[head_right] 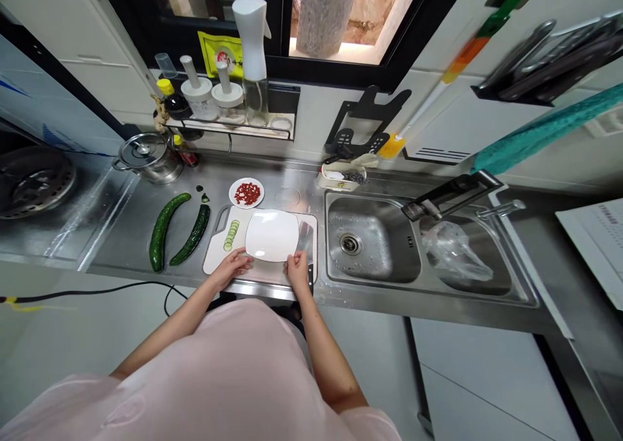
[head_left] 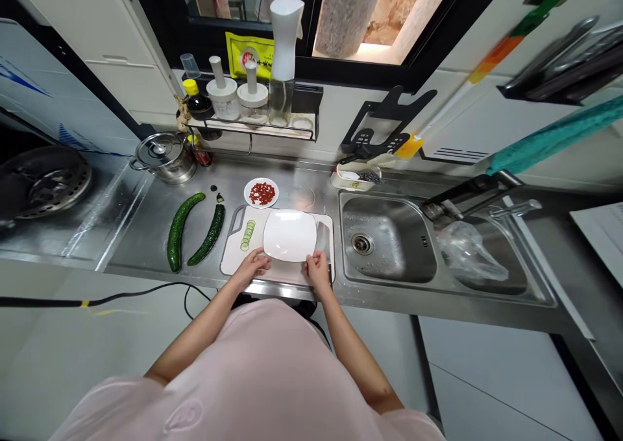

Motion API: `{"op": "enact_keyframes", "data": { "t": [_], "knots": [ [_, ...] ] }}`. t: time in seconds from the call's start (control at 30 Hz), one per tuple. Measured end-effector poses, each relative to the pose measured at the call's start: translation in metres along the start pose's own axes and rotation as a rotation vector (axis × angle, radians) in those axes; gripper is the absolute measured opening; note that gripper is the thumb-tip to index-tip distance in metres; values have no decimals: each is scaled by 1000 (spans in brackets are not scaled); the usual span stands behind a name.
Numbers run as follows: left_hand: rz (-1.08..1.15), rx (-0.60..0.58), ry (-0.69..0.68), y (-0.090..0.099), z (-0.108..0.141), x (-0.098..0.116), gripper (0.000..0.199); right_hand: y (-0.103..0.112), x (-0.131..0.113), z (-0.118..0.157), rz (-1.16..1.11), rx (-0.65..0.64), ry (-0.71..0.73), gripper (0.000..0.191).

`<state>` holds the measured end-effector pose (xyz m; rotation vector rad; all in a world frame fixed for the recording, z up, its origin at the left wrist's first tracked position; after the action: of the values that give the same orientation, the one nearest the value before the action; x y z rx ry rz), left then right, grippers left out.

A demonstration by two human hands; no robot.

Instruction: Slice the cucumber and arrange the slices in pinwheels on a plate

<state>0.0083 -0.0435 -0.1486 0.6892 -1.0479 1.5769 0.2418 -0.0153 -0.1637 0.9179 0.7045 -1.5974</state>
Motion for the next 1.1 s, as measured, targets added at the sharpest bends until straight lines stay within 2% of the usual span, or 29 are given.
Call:
{"op": "enact_keyframes", "data": {
  "t": [0.13, 0.47, 0.7, 1.1],
  "knots": [
    [-13, 29, 19, 7, 6, -7, 62, -6, 14, -1, -20, -13, -29, 26],
    [-47, 55, -4, 17, -1, -14, 61, -10, 26, -8, 6, 5, -50, 26],
    [-96, 61, -2, 18, -2, -18, 54, -6, 25, -3, 53, 51, -91, 25],
    [-156, 71, 4, 19, -2, -19, 53, -4, 25, -5, 119, 73, -111, 23]
  ]
}}
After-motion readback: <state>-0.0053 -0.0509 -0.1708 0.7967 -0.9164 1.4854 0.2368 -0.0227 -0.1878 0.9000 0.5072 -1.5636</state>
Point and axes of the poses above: each hand's wrist, its own z-axis away from the middle knuckle, its own y-axis out of the back of the hand, x = y × z, the point moved 10 cm from there along -z, towards the middle knuckle, and after that the axes turned 12 degrees about -y, right-handed, at the moved point
